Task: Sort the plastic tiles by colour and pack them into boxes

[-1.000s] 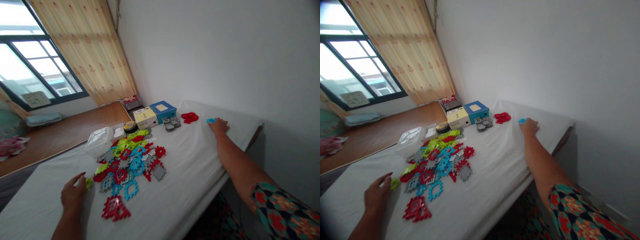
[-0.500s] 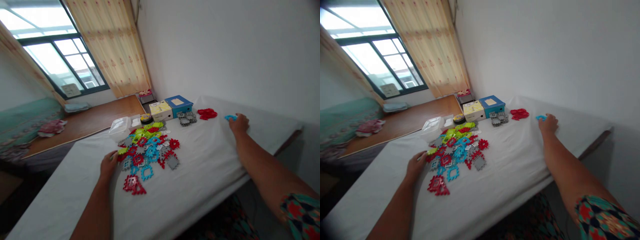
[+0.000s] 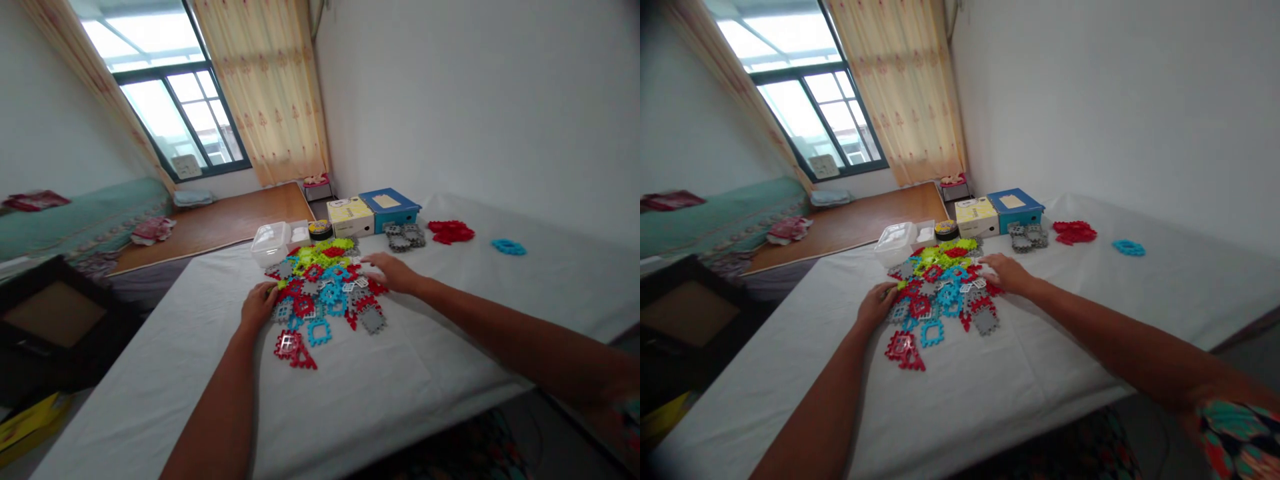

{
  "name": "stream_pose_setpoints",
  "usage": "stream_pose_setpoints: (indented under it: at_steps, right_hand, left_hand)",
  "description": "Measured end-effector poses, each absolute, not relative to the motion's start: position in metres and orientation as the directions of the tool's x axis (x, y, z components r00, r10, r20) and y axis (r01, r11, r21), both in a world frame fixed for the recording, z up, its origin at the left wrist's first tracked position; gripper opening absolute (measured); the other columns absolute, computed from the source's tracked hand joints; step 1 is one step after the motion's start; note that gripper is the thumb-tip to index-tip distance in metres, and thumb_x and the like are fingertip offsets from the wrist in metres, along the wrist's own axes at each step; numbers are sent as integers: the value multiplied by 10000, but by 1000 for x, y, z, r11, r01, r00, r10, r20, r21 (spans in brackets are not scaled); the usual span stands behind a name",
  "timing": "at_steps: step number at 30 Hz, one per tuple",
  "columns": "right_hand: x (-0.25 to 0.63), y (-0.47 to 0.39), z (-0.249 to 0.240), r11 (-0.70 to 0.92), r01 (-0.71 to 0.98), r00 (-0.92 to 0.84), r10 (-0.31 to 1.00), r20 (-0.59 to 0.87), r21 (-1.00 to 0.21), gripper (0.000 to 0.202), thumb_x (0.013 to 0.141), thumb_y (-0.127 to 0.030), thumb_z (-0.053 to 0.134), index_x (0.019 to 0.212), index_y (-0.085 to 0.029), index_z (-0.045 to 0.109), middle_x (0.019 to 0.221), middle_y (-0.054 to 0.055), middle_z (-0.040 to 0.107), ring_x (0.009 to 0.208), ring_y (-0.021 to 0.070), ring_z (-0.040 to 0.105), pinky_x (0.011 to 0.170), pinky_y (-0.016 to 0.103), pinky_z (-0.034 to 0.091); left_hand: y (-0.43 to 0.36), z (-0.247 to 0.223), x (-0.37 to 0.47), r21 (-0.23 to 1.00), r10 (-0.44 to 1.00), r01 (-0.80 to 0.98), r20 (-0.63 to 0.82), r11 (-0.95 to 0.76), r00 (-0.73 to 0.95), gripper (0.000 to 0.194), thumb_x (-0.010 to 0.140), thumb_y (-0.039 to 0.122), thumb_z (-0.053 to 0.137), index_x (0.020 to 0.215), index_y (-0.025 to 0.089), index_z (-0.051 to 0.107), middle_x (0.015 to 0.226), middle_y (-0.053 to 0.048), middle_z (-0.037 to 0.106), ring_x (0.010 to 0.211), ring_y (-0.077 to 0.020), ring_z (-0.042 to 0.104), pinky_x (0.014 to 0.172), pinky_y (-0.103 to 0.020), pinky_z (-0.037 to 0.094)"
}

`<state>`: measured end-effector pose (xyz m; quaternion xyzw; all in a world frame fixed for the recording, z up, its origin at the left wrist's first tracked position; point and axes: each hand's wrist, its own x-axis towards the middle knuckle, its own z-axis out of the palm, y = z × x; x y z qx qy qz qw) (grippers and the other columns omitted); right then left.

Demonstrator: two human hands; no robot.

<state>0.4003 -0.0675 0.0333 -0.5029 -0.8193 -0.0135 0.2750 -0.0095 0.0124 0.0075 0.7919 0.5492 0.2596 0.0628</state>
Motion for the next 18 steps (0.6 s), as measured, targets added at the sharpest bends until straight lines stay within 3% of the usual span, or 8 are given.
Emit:
stream_pose_setpoints:
  at_steps: [3,8,11,15,18]
  right_hand:
    - [343,-50,42,534,823,-418,799,432,-192,405,874,-378,615,1236,-195,615,1236,132,645,1152,287,549,931,447,453]
    - [300,-27,38,410,895,-338,882,328,-178,424,849,-425,652,1221,-221,636,1241,132,644,1168,328,539,905,484,453]
    - [294,-24,36,512,839,-434,835,337,-187,348,870,-386,630,1183,-237,664,1195,105,670,1111,288,577,917,450,451]
    - [302,-30,40,741,621,-654,669,352,-256,309,880,-321,621,1170,-228,675,1130,75,698,1046,222,617,935,371,454]
    - [317,-35,42,726,587,-609,688,395,-359,268,903,-281,576,1135,-219,694,1097,73,714,1011,217,643,900,354,474]
  left_hand:
    - [13,7,-11,387,890,823,358,-416,281,384,921,434,424,1089,214,690,1126,-79,679,1069,-217,610,958,-347,458]
    - [15,7,-11,413,880,798,377,-438,288,364,904,431,457,1077,222,699,1098,-73,687,1054,-223,615,961,-358,459]
    - [17,6,-12,420,885,800,370,-429,281,362,903,432,468,1085,222,700,1108,-75,684,1063,-227,610,966,-367,456]
    - [19,3,-13,425,893,803,355,-418,277,358,912,426,465,1102,227,693,1129,-67,681,1082,-222,600,984,-370,447]
    - [18,4,-13,426,888,798,369,-426,276,352,917,413,460,1085,217,699,1121,-72,686,1081,-222,601,993,-374,447]
